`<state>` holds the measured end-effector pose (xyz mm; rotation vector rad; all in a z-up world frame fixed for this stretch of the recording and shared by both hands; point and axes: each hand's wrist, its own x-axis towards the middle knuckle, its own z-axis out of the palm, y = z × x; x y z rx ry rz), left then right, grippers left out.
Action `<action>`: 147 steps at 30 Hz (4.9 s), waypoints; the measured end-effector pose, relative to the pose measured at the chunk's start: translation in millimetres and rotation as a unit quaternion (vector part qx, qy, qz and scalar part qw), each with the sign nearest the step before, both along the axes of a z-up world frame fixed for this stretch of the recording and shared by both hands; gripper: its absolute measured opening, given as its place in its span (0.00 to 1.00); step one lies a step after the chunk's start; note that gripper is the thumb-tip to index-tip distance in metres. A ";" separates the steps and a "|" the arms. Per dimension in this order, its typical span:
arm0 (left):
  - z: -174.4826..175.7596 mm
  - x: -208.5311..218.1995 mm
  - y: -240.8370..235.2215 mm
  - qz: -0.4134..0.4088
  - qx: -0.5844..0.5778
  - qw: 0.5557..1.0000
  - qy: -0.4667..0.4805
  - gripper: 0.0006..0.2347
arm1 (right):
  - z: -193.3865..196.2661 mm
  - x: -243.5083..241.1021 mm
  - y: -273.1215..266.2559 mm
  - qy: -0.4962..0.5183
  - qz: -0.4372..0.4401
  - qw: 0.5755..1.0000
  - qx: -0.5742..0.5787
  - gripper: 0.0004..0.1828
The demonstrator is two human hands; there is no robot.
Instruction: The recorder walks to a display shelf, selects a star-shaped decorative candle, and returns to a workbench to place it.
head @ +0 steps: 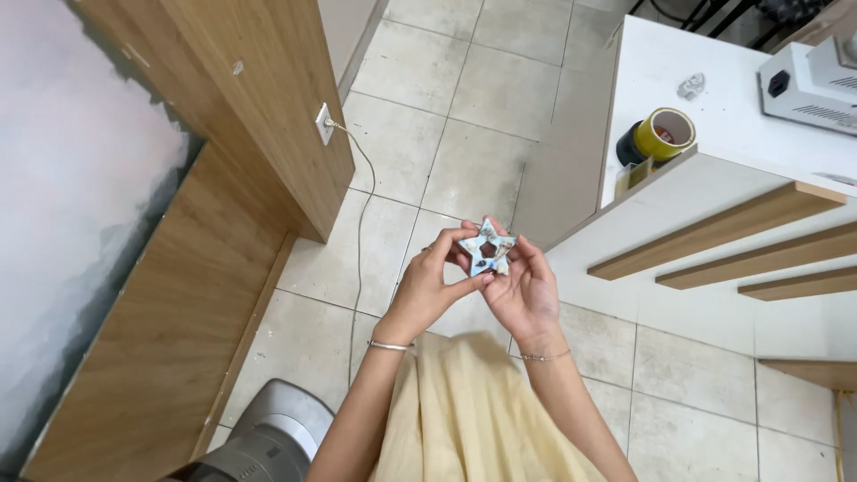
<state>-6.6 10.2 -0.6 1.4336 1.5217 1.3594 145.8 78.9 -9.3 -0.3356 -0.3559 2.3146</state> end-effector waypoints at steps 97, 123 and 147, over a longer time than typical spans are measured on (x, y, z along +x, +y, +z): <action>-15.2 83.1 1689.2 -0.497 -0.072 0.864 -0.044 0.29 | -24.0 78.7 1524.2 -0.064 -0.487 0.868 -0.070 0.28; 37.2 342.1 2005.4 -0.696 -0.057 0.715 0.013 0.27 | 34.4 295.2 1768.4 -0.238 -0.631 0.735 -0.061 0.30; 63.0 717.1 2062.1 -0.727 -0.041 0.686 -0.018 0.27 | 68.2 665.2 1807.3 -0.295 -0.647 0.702 0.029 0.27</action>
